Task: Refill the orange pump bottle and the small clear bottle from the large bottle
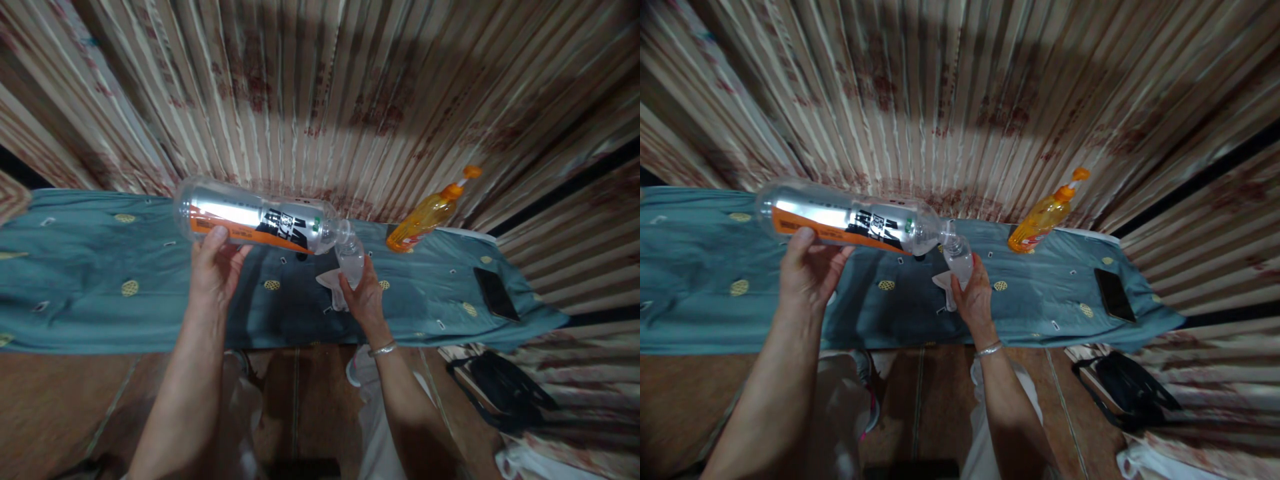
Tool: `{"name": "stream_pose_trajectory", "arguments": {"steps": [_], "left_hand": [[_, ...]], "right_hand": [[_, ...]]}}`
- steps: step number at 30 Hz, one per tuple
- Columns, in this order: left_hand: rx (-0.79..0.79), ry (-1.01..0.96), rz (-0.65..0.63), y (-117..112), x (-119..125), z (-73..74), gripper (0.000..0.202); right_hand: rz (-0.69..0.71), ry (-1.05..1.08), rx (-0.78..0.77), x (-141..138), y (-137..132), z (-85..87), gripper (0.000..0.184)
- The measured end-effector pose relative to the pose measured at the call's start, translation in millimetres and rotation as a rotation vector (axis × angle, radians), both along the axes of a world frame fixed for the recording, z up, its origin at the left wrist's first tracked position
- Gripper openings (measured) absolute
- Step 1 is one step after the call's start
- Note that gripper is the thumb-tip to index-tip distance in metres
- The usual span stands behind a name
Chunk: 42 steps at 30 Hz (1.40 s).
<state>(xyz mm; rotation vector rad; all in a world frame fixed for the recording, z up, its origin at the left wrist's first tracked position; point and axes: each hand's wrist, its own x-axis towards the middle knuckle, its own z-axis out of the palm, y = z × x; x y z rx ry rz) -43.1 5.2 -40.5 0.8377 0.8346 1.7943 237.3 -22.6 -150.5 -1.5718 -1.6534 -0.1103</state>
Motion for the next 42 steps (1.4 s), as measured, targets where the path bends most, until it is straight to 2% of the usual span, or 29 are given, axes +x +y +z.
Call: {"name": "stream_pose_trajectory", "arguments": {"steps": [16, 24, 34, 42], "left_hand": [[0.012, -0.002, -0.01, 0.7, -0.3, 0.6, 0.035], [0.0, -0.045, 0.01, -0.5, 2.4, 4.0, 0.039], [0.038, 0.026, 0.003, 0.4, -0.4, -0.7, 0.035], [0.014, -0.022, -0.004, -0.3, 0.6, 2.2, 0.036]], "right_hand": [[0.013, -0.004, 0.009, 0.9, 1.1, -1.8, 0.069], [-0.002, -0.01, 0.005, 0.5, 0.5, -0.1, 0.069], [-0.011, -0.027, 0.026, 0.4, 0.4, -0.6, 0.069], [0.005, -0.024, 0.044, 1.0, 1.0, -1.4, 0.07]]}}
